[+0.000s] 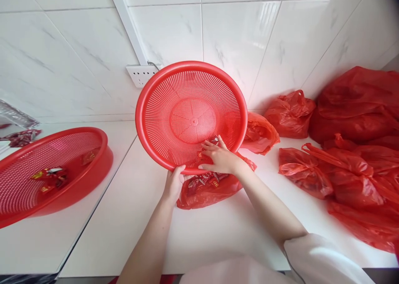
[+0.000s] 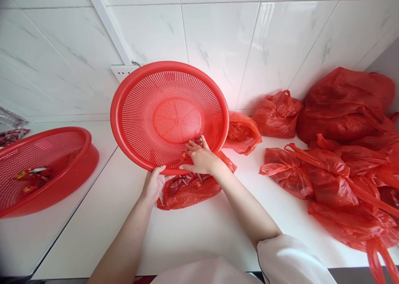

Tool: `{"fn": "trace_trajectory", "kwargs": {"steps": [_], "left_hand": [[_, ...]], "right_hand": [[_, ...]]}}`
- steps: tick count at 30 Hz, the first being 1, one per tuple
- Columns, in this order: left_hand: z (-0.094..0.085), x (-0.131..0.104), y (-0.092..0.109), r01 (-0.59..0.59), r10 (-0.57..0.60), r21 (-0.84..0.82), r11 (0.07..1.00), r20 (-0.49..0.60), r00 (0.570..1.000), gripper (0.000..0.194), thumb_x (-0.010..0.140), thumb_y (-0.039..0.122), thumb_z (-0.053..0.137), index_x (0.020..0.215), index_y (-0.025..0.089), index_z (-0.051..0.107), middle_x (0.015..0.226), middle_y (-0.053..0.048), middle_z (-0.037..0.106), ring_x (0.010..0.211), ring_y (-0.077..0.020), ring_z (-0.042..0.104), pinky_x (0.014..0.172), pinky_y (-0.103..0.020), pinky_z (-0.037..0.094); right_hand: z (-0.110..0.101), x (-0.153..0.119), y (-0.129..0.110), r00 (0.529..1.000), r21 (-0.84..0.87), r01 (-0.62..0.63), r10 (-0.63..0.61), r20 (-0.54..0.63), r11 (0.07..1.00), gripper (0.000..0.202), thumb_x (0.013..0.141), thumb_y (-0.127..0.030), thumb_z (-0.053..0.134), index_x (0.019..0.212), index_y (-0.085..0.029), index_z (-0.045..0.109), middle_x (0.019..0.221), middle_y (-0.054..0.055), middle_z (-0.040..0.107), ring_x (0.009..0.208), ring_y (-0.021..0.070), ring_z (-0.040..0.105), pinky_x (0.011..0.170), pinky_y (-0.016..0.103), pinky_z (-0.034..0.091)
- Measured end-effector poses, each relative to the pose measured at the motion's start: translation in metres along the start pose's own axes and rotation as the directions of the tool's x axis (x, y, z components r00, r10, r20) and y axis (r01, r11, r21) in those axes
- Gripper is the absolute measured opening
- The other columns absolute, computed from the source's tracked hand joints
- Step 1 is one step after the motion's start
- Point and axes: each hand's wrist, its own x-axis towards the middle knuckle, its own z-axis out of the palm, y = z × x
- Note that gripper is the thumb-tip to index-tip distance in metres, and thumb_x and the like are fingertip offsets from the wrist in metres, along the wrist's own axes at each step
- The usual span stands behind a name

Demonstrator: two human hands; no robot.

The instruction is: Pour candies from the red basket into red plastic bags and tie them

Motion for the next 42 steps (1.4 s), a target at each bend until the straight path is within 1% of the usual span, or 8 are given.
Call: {"fn": "trace_trajectory", "kwargs": {"steps": [3,7,19,23,28,33,38,42], "left_hand": [[-0.002,0.002,0.001,-0.018,0.018,0.001,1.000,-0.042,0.999,0.046,0.077,0.023,0.063,0.123,0.020,0.057,0.125,-0.010,0.064,0.112,-0.0284,0.062,0.085,-0.040,0.057],[-0.006,0.006,0.001,-0.033,0.030,-0.031,0.999,-0.070,0.997,0.045,0.077,0.022,0.063,0.122,0.022,0.057,0.127,-0.009,0.062,0.116,-0.0280,0.060,0.085,-0.040,0.057],[-0.005,0.006,0.003,-0.047,0.046,-0.018,0.999,-0.065,0.997,0.045,0.077,0.022,0.062,0.122,0.021,0.057,0.127,-0.009,0.063,0.112,-0.0281,0.063,0.087,-0.042,0.056],[-0.001,0.002,0.004,-0.025,0.026,0.022,0.999,-0.036,0.999,0.045,0.077,0.023,0.063,0.122,0.020,0.057,0.130,-0.010,0.062,0.113,-0.0281,0.063,0.086,-0.040,0.057],[0.001,-0.001,0.000,0.029,-0.029,0.013,0.999,0.029,0.999,0.046,0.077,0.026,0.064,0.122,0.017,0.058,0.124,-0.012,0.066,0.109,-0.0287,0.065,0.085,-0.041,0.057],[-0.002,0.002,0.000,-0.039,0.041,0.034,0.999,-0.050,0.998,0.048,0.075,0.024,0.066,0.122,0.020,0.057,0.118,-0.009,0.068,0.106,-0.0283,0.066,0.086,-0.043,0.057],[-0.007,0.006,0.004,-0.056,0.061,0.044,0.997,-0.124,0.990,0.046,0.074,0.023,0.066,0.119,0.019,0.057,0.115,-0.010,0.068,0.105,-0.0295,0.066,0.086,-0.044,0.057],[-0.008,0.006,0.006,-0.021,0.027,0.043,0.999,-0.147,0.989,0.044,0.073,0.024,0.067,0.116,0.018,0.058,0.113,-0.010,0.069,0.104,-0.0289,0.067,0.083,-0.043,0.058]], "right_hand": [[-0.008,-0.002,-0.004,0.997,0.075,0.073,-0.075,0.028,0.995,0.043,0.090,-0.044,0.059,0.122,-0.015,0.065,0.131,0.014,0.062,0.134,0.0296,0.046,0.119,0.054,0.016],[-0.019,-0.006,-0.010,0.996,0.149,0.032,-0.044,0.079,0.988,0.027,0.086,-0.019,0.063,0.112,-0.020,0.069,0.117,0.010,0.069,0.111,0.0242,0.063,0.094,0.034,0.046],[-0.032,-0.015,-0.018,0.991,0.266,0.055,-0.085,0.103,0.962,0.013,0.090,-0.020,0.057,0.091,-0.018,0.069,0.084,0.003,0.071,0.074,0.0154,0.064,0.066,0.024,0.044],[-0.023,-0.010,-0.021,0.998,0.212,0.047,-0.037,-0.048,0.976,0.025,0.099,-0.029,0.044,0.104,-0.017,0.066,0.103,0.009,0.070,0.093,0.0197,0.066,0.081,0.030,0.047],[0.000,0.001,-0.013,0.999,0.129,0.032,-0.034,0.007,0.991,0.063,0.088,-0.049,0.061,0.134,-0.008,0.052,0.139,0.021,0.052,0.133,0.0321,0.045,0.112,0.046,0.030],[-0.008,-0.001,-0.012,0.992,0.232,0.111,-0.122,0.033,0.966,0.021,0.091,-0.019,0.057,0.108,-0.017,0.069,0.108,0.009,0.071,0.101,0.0208,0.066,0.088,0.030,0.047],[-0.027,-0.011,-0.023,0.979,0.320,0.148,-0.186,0.089,0.936,0.018,0.089,-0.012,0.055,0.096,-0.017,0.071,0.089,0.003,0.073,0.077,0.0153,0.066,0.070,0.024,0.047],[-0.024,-0.010,-0.027,0.991,0.244,0.118,-0.130,0.032,0.962,0.023,0.093,-0.013,0.048,0.096,-0.018,0.070,0.097,0.005,0.072,0.088,0.0167,0.066,0.078,0.026,0.049]]}}
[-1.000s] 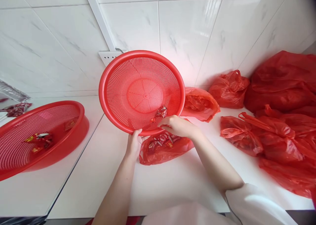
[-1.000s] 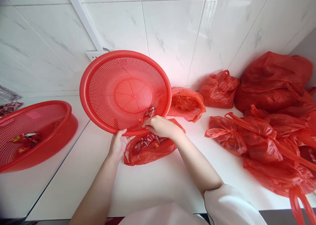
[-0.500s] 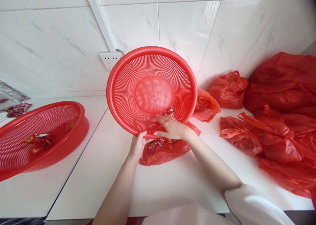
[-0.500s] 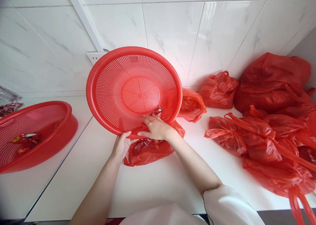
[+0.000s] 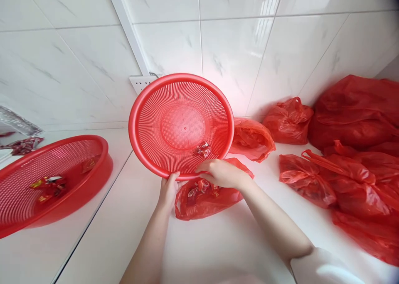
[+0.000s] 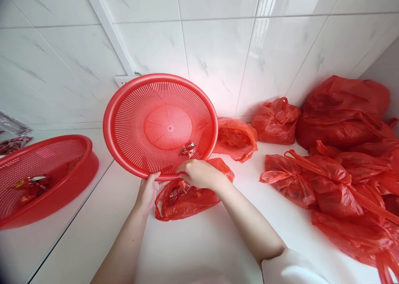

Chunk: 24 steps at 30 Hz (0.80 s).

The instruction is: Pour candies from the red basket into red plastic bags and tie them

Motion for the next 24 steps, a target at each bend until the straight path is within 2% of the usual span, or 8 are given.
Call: {"fn": "trace_trajectory", "kwargs": {"steps": [3,5,7,9,13,16,20,24], "left_hand": [[0.003,-0.004,0.002,0.027,-0.028,0.004,1.000,0.031,0.999,0.048,0.073,0.024,0.067,0.119,0.019,0.057,0.117,-0.010,0.068,0.105,-0.0285,0.066,0.082,-0.041,0.058],[0.006,-0.008,0.004,0.040,-0.042,0.024,0.999,0.055,0.998,0.050,0.072,0.024,0.068,0.121,0.019,0.057,0.117,-0.009,0.067,0.104,-0.0279,0.067,0.081,-0.040,0.059],[0.008,-0.013,0.005,0.052,-0.054,0.029,0.998,0.075,0.996,0.052,0.072,0.025,0.068,0.122,0.019,0.056,0.117,-0.009,0.068,0.103,-0.0271,0.067,0.080,-0.039,0.059],[0.010,-0.015,0.006,0.065,-0.066,0.013,0.998,0.098,0.993,0.053,0.073,0.025,0.068,0.124,0.020,0.055,0.116,-0.008,0.068,0.102,-0.0263,0.067,0.080,-0.038,0.059],[0.007,-0.013,0.006,0.047,-0.044,-0.020,0.999,0.120,0.992,0.048,0.074,0.027,0.066,0.121,0.019,0.057,0.113,-0.009,0.069,0.101,-0.0261,0.068,0.080,-0.038,0.058],[0.001,-0.007,0.006,0.019,-0.017,-0.028,0.999,0.080,0.997,0.041,0.074,0.028,0.066,0.112,0.017,0.060,0.110,-0.009,0.069,0.101,-0.0267,0.067,0.080,-0.038,0.058],[-0.005,-0.002,0.006,0.022,-0.021,-0.009,1.000,0.017,1.000,0.030,0.074,0.028,0.064,0.101,0.016,0.061,0.107,-0.010,0.069,0.098,-0.0264,0.068,0.074,-0.035,0.058],[-0.007,-0.001,0.007,0.017,-0.017,0.003,1.000,-0.019,1.000,0.031,0.074,0.029,0.062,0.102,0.016,0.061,0.104,-0.009,0.070,0.093,-0.0254,0.068,0.071,-0.034,0.057]], "right_hand": [[0.008,0.006,0.011,0.971,-0.147,-0.138,0.105,-0.213,0.980,0.025,0.097,-0.021,0.047,0.114,-0.017,0.065,0.122,0.013,0.064,0.112,0.0225,0.059,0.095,0.036,0.046],[0.014,0.010,0.021,0.928,-0.228,-0.277,0.199,-0.314,0.933,0.036,0.096,-0.032,0.051,0.126,-0.014,0.059,0.141,0.018,0.050,0.129,0.0291,0.047,0.105,0.045,0.039],[0.020,0.012,0.029,0.898,-0.282,-0.392,0.298,-0.323,0.876,0.048,0.094,-0.041,0.055,0.131,-0.011,0.055,0.152,0.022,0.034,0.139,0.0350,0.034,0.109,0.050,0.034],[0.023,0.012,0.031,0.899,-0.305,-0.429,0.368,-0.238,0.850,0.051,0.093,-0.046,0.055,0.129,-0.009,0.056,0.153,0.024,0.032,0.137,0.0375,0.036,0.108,0.052,0.034],[0.021,0.009,0.024,0.960,-0.204,-0.278,0.280,-0.017,0.939,0.047,0.095,-0.052,0.048,0.125,-0.019,0.060,0.123,0.015,0.061,0.118,0.0310,0.054,0.105,0.054,0.034],[0.014,0.006,0.020,0.992,-0.075,-0.113,0.117,0.054,0.991,0.045,0.086,-0.049,0.064,0.123,-0.024,0.062,0.114,0.009,0.064,0.111,0.0275,0.057,0.099,0.045,0.042],[0.002,0.002,0.018,0.997,0.122,0.054,-0.061,0.050,0.991,0.033,0.086,-0.016,0.062,0.117,-0.024,0.066,0.110,0.005,0.066,0.103,0.0186,0.061,0.090,0.030,0.048],[-0.017,-0.008,0.006,0.997,0.258,0.074,-0.071,-0.020,0.963,0.032,0.087,-0.011,0.058,0.114,-0.023,0.069,0.108,0.003,0.070,0.100,0.0162,0.064,0.089,0.027,0.048]]}}
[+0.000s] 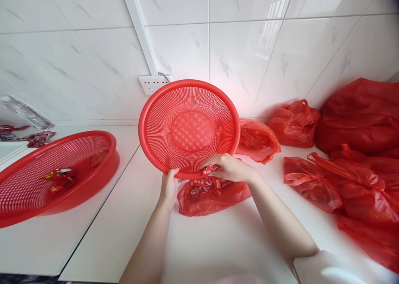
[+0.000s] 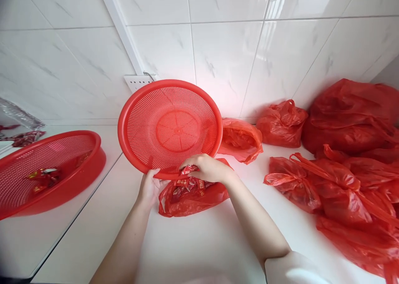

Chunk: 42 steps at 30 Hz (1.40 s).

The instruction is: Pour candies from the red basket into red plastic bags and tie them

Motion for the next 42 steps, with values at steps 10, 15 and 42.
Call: {"fn": "trace_trajectory", "kwargs": {"steps": [10,15,42], "left_hand": [[-0.006,0.001,0.013,0.001,0.000,0.028,1.000,-0.063,0.998,0.025,0.075,0.032,0.057,0.092,0.014,0.062,0.093,-0.010,0.072,0.074,-0.0254,0.071,0.067,-0.035,0.056],[-0.008,0.000,0.017,0.012,-0.012,-0.017,1.000,-0.025,1.000,0.028,0.075,0.034,0.057,0.096,0.014,0.059,0.085,-0.009,0.072,0.071,-0.0251,0.072,0.063,-0.031,0.053],[-0.084,-0.073,0.111,-0.043,0.199,0.633,0.773,-0.177,0.964,0.082,0.085,0.066,0.051,0.154,0.034,0.019,0.130,-0.014,0.059,0.091,-0.0277,0.070,0.078,-0.044,0.056]], "right_hand": [[0.013,-0.004,0.002,0.921,-0.214,-0.264,0.312,0.234,0.941,0.032,0.077,-0.019,0.067,0.107,-0.028,0.071,0.101,-0.001,0.072,0.091,0.0196,0.066,0.070,0.025,0.048],[0.005,-0.010,-0.002,0.908,-0.317,-0.405,0.418,-0.028,0.858,0.023,0.084,-0.033,0.062,0.105,-0.027,0.067,0.107,0.004,0.071,0.093,0.0234,0.067,0.069,0.030,0.051],[-0.001,-0.010,-0.011,0.664,-0.059,-0.090,0.015,-0.748,0.994,0.019,0.074,-0.024,0.070,0.091,-0.022,0.061,0.091,0.001,0.066,0.079,0.0161,0.066,0.076,0.028,0.054]]}}
